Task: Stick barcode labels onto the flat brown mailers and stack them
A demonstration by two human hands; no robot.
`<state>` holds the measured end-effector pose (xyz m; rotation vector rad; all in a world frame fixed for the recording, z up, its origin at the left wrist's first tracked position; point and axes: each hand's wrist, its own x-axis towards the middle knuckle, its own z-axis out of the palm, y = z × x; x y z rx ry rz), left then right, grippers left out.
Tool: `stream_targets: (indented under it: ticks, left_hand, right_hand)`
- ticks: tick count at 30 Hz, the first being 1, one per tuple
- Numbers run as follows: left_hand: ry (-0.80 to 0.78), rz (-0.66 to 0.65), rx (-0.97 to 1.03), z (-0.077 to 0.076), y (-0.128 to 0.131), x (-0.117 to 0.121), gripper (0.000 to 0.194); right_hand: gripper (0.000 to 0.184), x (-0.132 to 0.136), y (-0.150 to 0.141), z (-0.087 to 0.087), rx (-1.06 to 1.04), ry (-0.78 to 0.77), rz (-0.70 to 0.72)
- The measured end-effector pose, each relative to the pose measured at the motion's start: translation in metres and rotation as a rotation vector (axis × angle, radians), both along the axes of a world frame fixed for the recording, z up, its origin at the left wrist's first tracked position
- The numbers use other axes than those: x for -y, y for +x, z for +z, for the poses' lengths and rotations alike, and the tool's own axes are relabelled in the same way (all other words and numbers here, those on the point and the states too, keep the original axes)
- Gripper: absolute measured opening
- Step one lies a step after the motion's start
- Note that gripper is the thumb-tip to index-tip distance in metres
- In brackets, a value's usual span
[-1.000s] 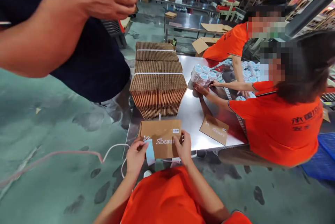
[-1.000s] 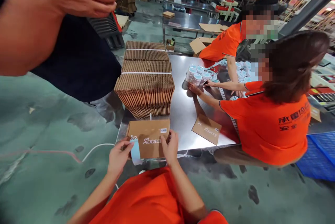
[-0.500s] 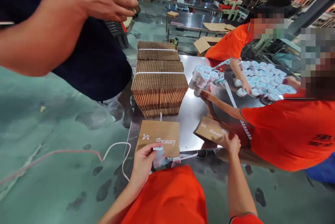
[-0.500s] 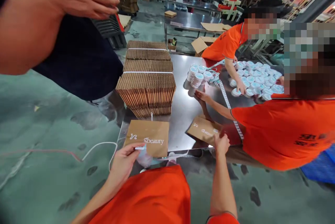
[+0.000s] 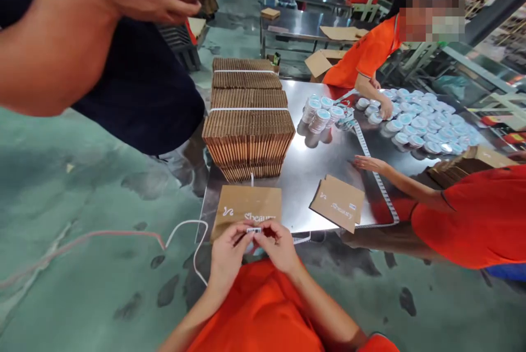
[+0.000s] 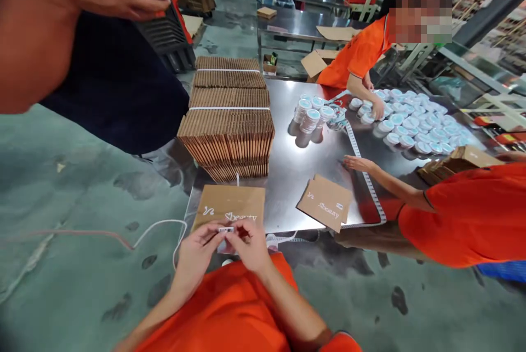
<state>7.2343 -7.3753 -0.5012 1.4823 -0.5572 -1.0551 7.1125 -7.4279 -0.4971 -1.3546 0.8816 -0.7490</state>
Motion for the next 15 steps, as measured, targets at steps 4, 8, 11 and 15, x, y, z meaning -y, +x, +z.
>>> stream_targets:
  ticks: [4, 8, 11, 15]
  left_hand:
    - [0.002, -0.032, 0.097, -0.003, 0.002, -0.001, 0.017]
    - [0.04, -0.094, 0.132, -0.004, 0.003, -0.002, 0.026]
    - [0.06, -0.137, 0.167, -0.007, 0.004, -0.002, 0.029]
    - [0.078, -0.171, 0.176, -0.012, 0.003, 0.0, 0.033]
  right_hand:
    - [0.027, 0.001, 0.001, -0.001, 0.008, 0.059, -0.055]
    - [0.027, 0.003, 0.001, -0.002, -0.033, 0.051, -0.087]
    - [0.026, 0.005, -0.001, -0.003, -0.06, 0.052, -0.096]
    - [0.027, 0.006, -0.003, -0.006, -0.071, 0.076, -0.074]
